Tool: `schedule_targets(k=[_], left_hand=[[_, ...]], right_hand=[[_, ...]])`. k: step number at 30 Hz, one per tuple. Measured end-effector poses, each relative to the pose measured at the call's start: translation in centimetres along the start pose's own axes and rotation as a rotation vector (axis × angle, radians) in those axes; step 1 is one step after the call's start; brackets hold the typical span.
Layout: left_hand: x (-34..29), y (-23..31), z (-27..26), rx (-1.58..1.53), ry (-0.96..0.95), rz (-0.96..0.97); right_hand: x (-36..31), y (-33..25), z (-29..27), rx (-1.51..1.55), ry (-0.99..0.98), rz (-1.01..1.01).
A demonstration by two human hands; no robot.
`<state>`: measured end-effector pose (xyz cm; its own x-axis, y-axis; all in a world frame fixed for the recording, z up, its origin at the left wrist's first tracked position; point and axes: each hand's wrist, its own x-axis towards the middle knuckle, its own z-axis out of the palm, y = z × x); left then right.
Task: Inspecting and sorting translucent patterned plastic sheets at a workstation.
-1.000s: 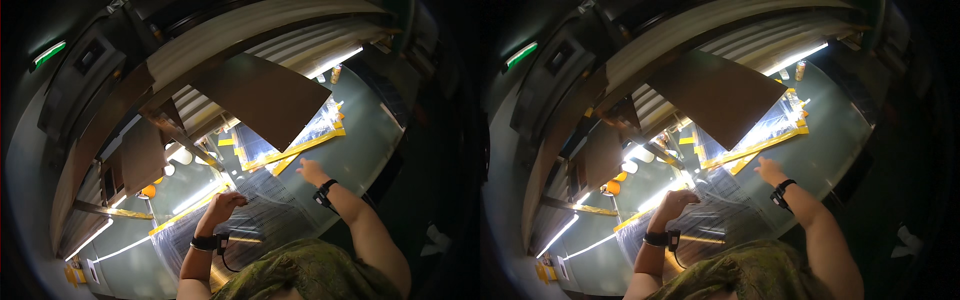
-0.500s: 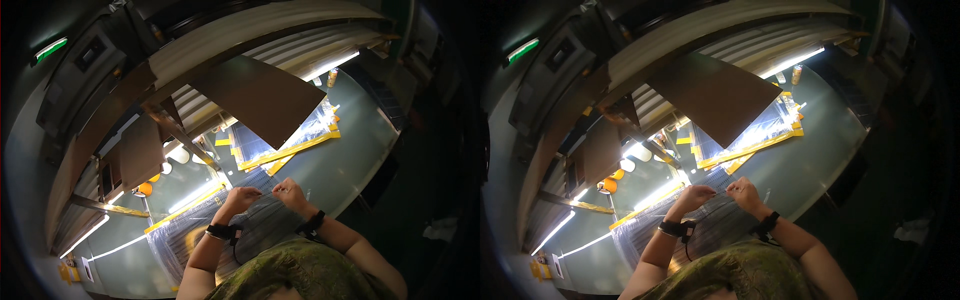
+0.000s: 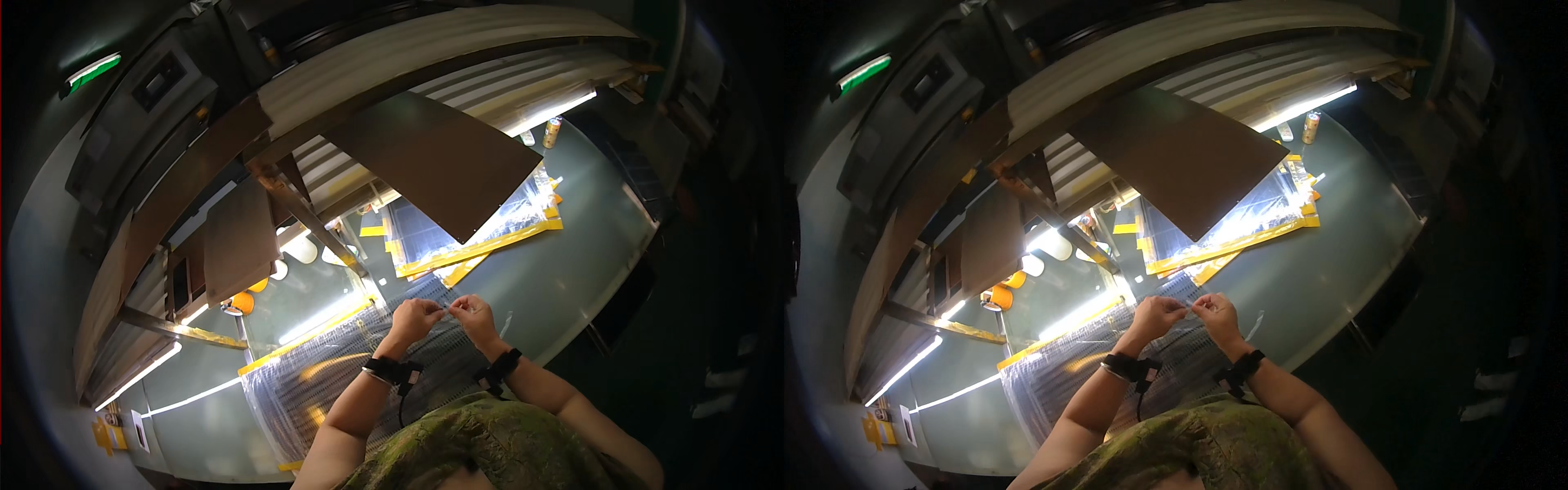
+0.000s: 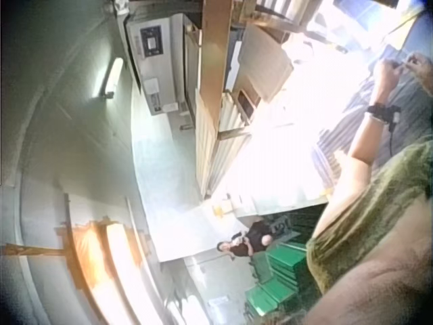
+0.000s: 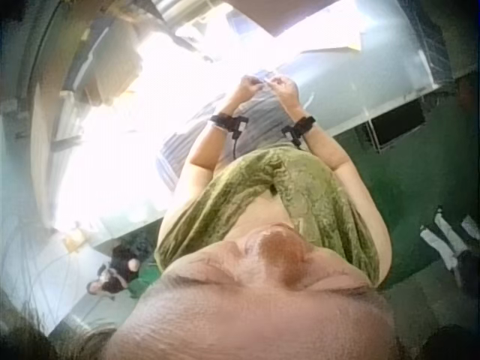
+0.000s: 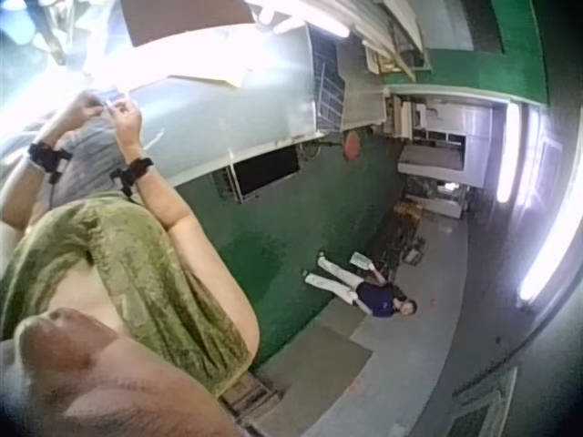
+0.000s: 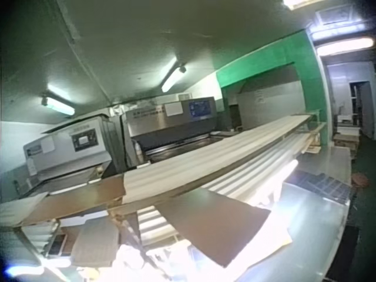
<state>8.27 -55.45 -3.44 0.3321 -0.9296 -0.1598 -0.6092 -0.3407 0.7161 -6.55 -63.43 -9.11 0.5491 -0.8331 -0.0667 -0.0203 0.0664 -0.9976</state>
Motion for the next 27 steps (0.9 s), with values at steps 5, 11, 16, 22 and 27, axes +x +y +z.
schedule_targets(k=[5, 11, 16, 22, 27], left_hand=[[0.1, 0.3, 1.1, 0.004, 0.095, -0.04], [0.1, 0.3, 2.5, 0.057, 0.172, -0.09], [0.6, 0.7, 2.4, 0.193, 0.285, -0.128], [1.7, -0.4, 0.5, -0.155, -0.03, -0.092], [1.9, 0.0, 1.1, -0.202, -0.094, -0.104]], right_hand=[[-0.3, 0.1, 1.1, -0.068, 0.161, -0.122], [-0.6, -0.9, 0.8, -0.155, 0.199, -0.208], [-0.8, -2.3, -0.1, -0.394, 0.039, -0.348], [0.9, -3.4, -0.8, -0.454, -0.052, -0.4], [0.9, -3.9, -0.2, -0.665, 0.079, -0.456]])
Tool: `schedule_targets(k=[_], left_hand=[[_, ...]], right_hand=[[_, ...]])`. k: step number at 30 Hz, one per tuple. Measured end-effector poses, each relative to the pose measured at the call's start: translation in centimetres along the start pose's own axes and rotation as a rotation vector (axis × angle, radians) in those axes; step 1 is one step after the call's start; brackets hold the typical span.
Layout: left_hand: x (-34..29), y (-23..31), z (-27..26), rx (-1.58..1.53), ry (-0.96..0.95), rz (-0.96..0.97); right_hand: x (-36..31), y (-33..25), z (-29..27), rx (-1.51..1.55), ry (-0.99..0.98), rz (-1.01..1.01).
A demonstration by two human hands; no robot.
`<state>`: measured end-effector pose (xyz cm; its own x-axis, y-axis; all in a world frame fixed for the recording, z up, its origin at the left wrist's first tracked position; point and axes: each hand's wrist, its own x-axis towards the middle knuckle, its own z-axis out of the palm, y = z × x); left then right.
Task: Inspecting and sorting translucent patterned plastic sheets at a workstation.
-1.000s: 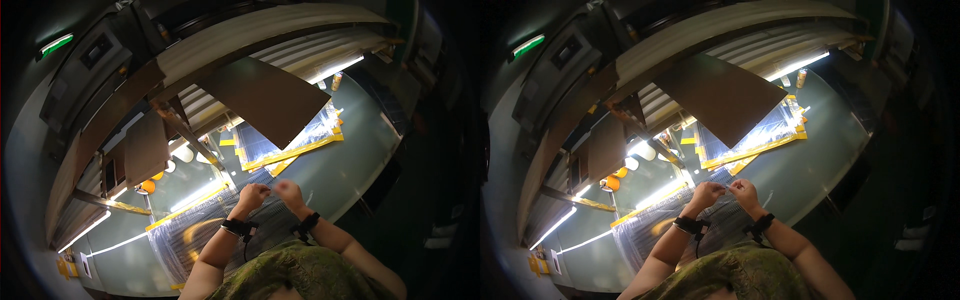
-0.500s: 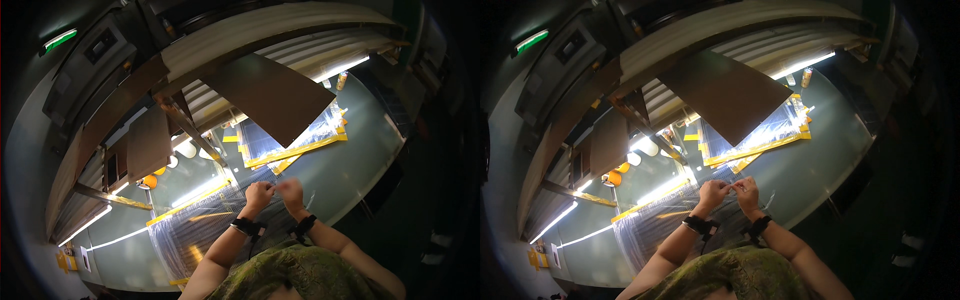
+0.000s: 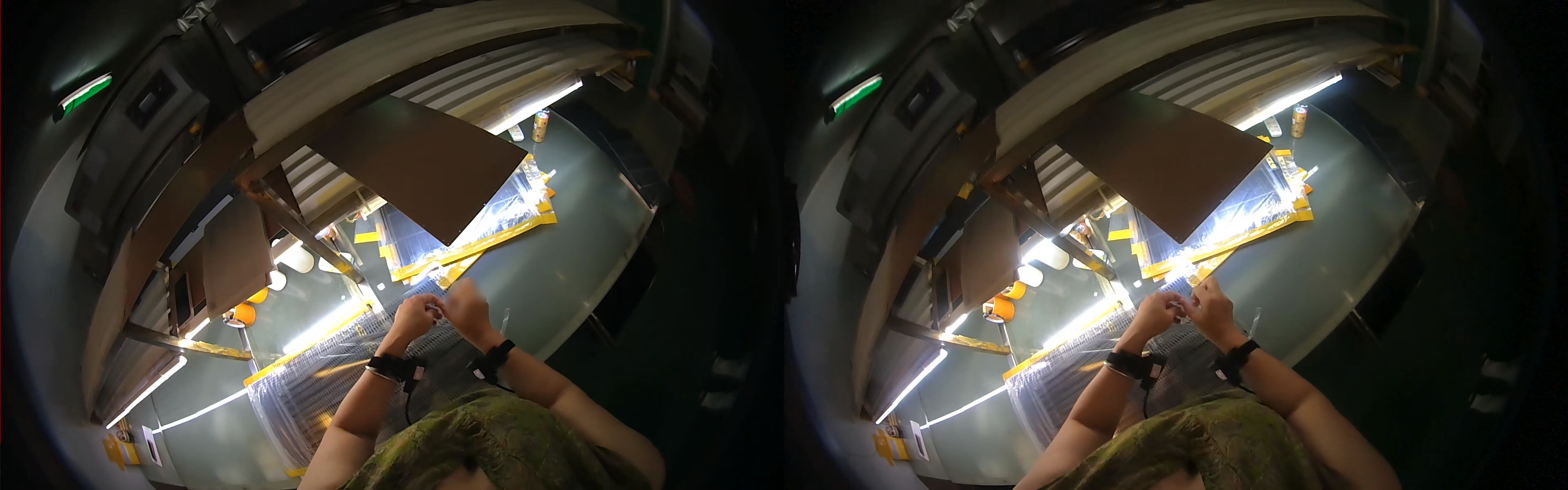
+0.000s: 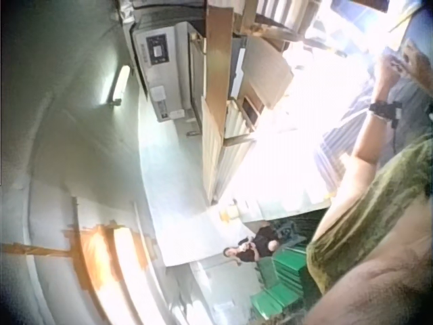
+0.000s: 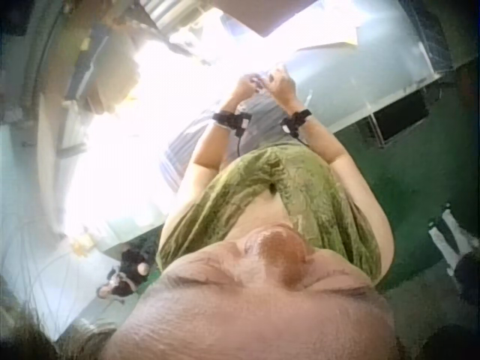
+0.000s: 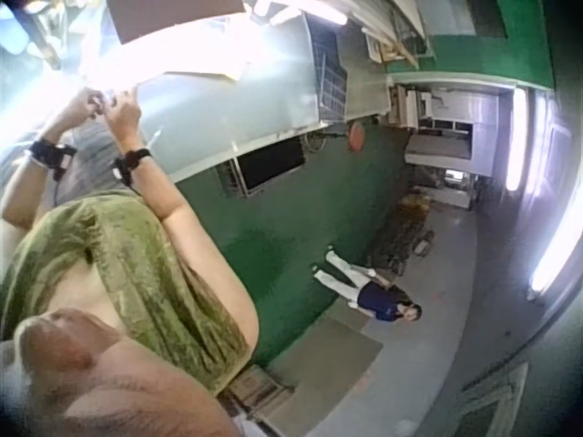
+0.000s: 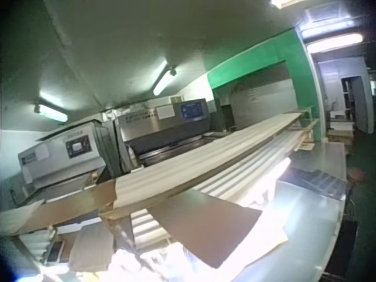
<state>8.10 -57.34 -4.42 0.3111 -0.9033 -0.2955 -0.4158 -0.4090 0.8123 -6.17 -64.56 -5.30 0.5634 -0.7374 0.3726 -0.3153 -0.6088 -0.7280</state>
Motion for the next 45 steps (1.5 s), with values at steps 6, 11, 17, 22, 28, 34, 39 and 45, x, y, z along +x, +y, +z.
schedule_targets(k=[6, 11, 17, 22, 28, 34, 39, 45], left_hand=[[-0.4, 0.3, 1.1, 0.042, 0.007, -0.036], [-0.4, 0.4, 1.3, 0.076, 0.032, -0.029], [-0.4, 0.8, 1.2, 0.156, 0.055, -0.017], [0.3, 0.4, 1.0, 0.118, -0.015, -0.09], [0.5, 0.3, 0.8, -0.034, -0.097, -0.13], [1.0, -0.2, 0.5, -0.104, -0.155, -0.116], [0.9, 0.2, 0.1, -0.149, -0.168, -0.085], [-0.3, 2.7, -0.4, -0.01, -0.154, -0.008]], right_hand=[[0.0, 0.5, 0.3, -0.054, 0.099, -0.089], [0.1, 0.1, -0.1, -0.118, 0.041, -0.132], [0.3, 0.4, 1.0, 0.194, 0.17, 0.055], [0.0, 1.6, 1.9, 0.611, 0.159, 0.419], [0.0, 1.2, 1.4, 0.94, 0.108, 0.754], [-0.3, 0.9, 1.2, 1.07, 0.156, 0.833], [-0.4, 1.6, 1.5, 0.665, 0.216, 0.397], [0.0, 0.4, -0.9, 0.025, 0.128, -0.14]])
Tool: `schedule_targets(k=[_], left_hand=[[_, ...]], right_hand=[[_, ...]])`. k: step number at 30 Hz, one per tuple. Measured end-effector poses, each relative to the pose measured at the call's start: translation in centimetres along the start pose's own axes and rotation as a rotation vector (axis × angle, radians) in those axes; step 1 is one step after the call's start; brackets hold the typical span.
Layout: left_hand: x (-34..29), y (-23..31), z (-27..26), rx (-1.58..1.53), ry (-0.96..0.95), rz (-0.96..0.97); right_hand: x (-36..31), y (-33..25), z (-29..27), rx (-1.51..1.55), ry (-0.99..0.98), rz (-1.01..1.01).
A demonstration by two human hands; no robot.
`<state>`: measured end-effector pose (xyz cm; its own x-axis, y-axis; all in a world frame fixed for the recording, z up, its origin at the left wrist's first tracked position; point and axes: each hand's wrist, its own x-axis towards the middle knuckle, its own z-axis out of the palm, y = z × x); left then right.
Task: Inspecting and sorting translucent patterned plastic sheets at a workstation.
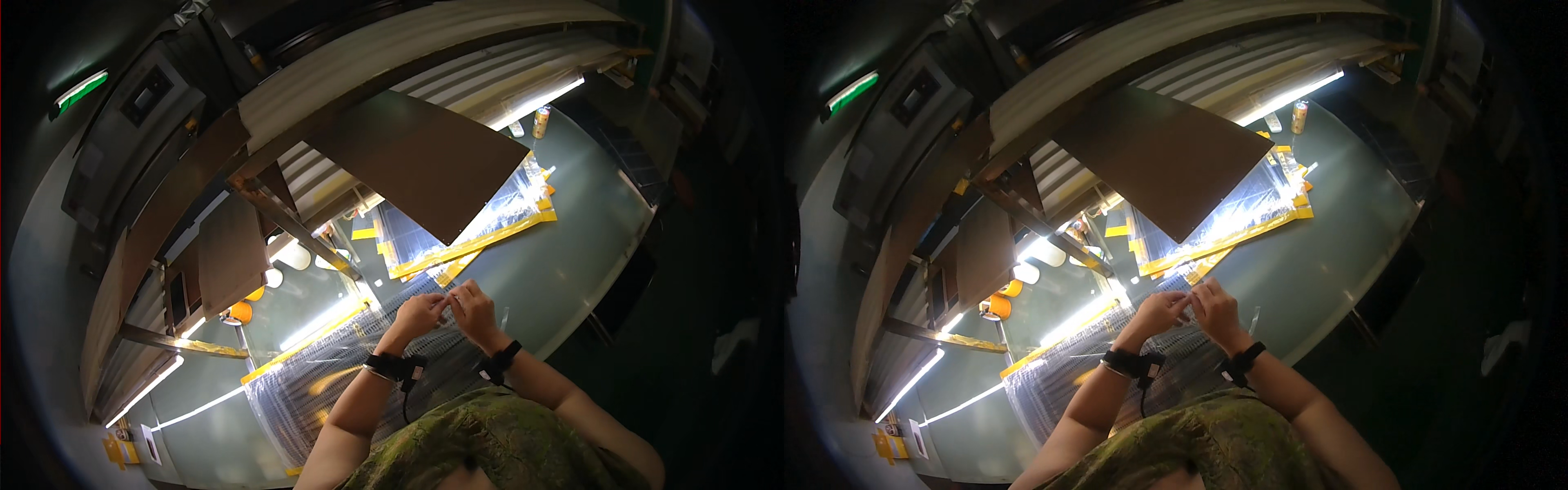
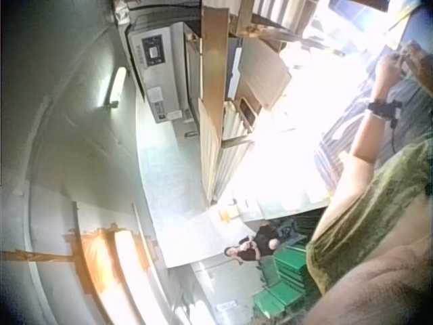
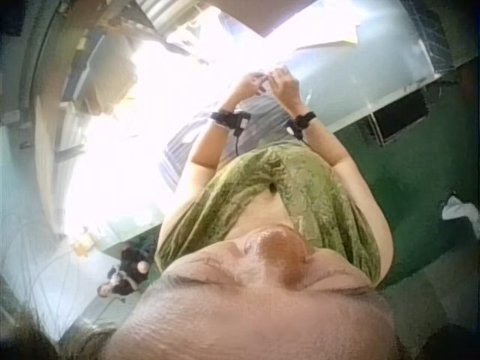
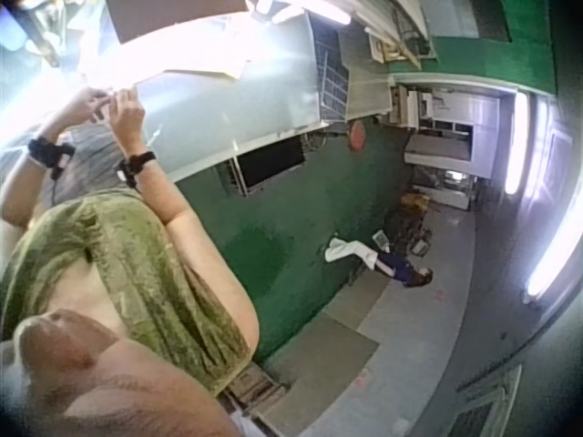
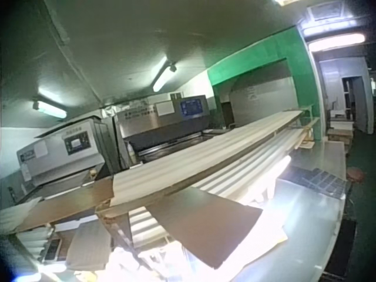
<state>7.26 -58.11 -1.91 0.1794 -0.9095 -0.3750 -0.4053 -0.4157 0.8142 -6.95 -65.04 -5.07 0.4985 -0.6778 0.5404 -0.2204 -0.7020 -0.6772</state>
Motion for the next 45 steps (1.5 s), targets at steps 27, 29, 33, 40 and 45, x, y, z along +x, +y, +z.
schedule_targets(k=[27, 29, 33, 40, 45], left_hand=[[3.9, -5.6, -5.9, -0.328, -0.155, 0.11], [3.8, -4.8, -6.6, -0.359, -0.109, 0.013], [3.9, -4.8, -7.5, -0.309, -0.159, -0.013], [5.6, -7.3, -6.7, -0.307, 0.013, -0.04], [6.3, -9.5, -5.7, -0.244, -0.009, -0.049]], right_hand=[[-3.3, 2.8, -5.3, 0.613, -0.552, 0.384], [-4.3, 3.7, -7.7, 0.234, -0.586, 0.142], [-6.7, 2.5, -12.3, -0.11, -0.769, 0.108], [-14.5, 4.4, -19.9, -0.5, -1.11, 0.274], [-21.7, 6.6, -26.7, -0.633, -1.102, 0.499]])
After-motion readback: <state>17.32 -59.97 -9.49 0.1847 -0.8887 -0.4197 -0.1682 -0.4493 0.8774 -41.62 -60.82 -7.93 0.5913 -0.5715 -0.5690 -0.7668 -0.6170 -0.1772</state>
